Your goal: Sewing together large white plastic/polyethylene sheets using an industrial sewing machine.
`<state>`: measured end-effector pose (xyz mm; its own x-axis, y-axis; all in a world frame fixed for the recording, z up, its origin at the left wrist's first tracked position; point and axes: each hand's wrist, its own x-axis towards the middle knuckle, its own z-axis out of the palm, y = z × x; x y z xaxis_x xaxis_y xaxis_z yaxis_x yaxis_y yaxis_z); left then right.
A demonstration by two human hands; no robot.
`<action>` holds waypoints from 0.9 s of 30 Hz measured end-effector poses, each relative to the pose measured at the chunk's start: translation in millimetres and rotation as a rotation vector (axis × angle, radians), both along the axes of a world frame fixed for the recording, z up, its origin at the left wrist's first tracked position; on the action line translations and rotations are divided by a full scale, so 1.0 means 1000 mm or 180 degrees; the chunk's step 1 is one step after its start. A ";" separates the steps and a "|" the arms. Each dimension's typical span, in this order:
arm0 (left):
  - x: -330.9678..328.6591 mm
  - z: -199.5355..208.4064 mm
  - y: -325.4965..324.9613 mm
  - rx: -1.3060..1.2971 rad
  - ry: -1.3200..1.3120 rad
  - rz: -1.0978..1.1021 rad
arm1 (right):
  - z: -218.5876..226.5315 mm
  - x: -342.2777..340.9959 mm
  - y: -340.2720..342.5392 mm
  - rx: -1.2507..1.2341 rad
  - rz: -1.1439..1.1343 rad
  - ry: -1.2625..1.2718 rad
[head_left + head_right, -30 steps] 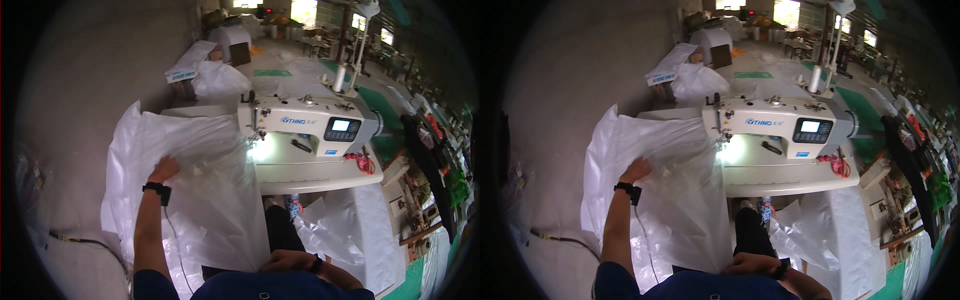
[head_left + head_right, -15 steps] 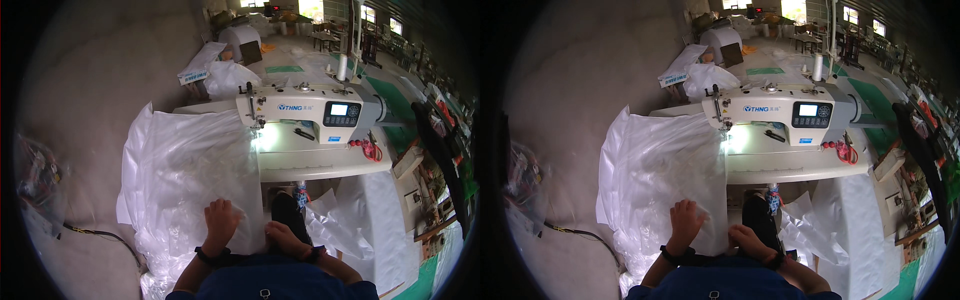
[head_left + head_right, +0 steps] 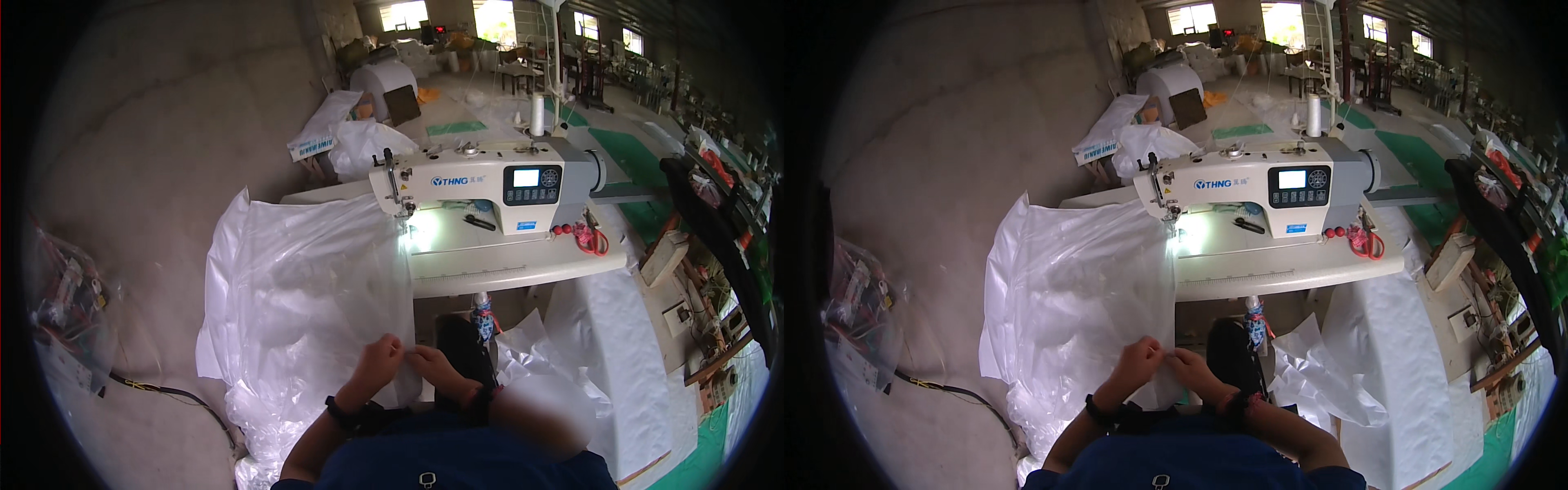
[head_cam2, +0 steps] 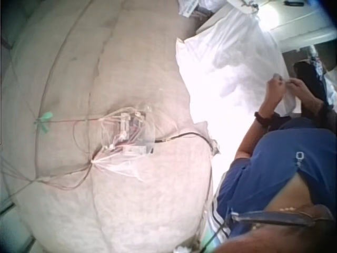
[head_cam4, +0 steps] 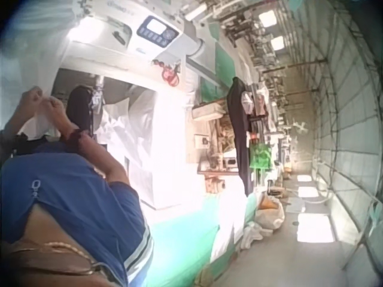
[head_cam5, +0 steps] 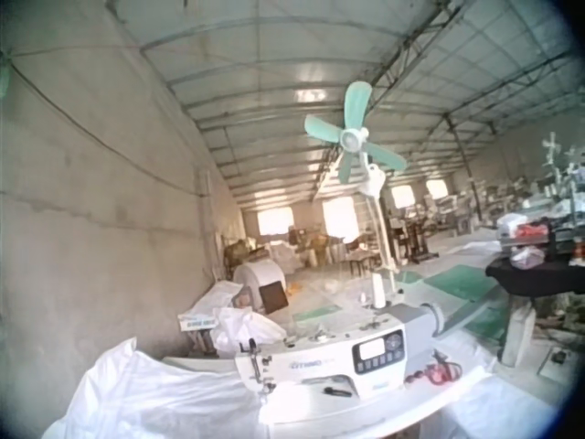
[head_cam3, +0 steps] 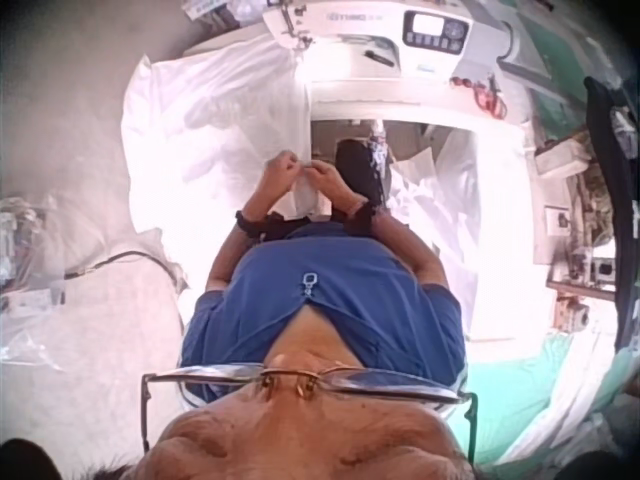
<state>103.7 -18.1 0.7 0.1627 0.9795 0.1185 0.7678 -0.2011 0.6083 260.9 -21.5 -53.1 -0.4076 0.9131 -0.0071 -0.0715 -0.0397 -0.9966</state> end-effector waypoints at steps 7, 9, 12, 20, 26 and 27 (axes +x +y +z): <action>0.017 0.001 -0.025 -0.0204 -0.0167 -0.0072 | 0.003 0.002 -0.008 -0.0351 -0.0288 0.0679; 0.015 -0.002 -0.028 -0.0099 0.0033 -0.0179 | 0.009 -0.005 -0.005 -0.0835 -0.0366 0.1318; 0.021 0.004 -0.033 -0.0126 -0.0173 -0.0021 | 0.015 -0.008 0.004 -0.0677 -0.0304 0.0955; 0.014 0.021 -0.065 -0.0588 -0.0418 -0.2858 | 0.043 0.008 0.003 -0.1005 -0.0251 0.0503; 0.001 -0.025 -0.045 0.0413 0.0554 -0.3350 | 0.086 0.022 -0.013 -0.0124 -0.0641 0.0146; 0.000 -0.026 -0.042 0.0389 0.0474 -0.3317 | 0.084 0.024 -0.019 0.0376 -0.0902 -0.0068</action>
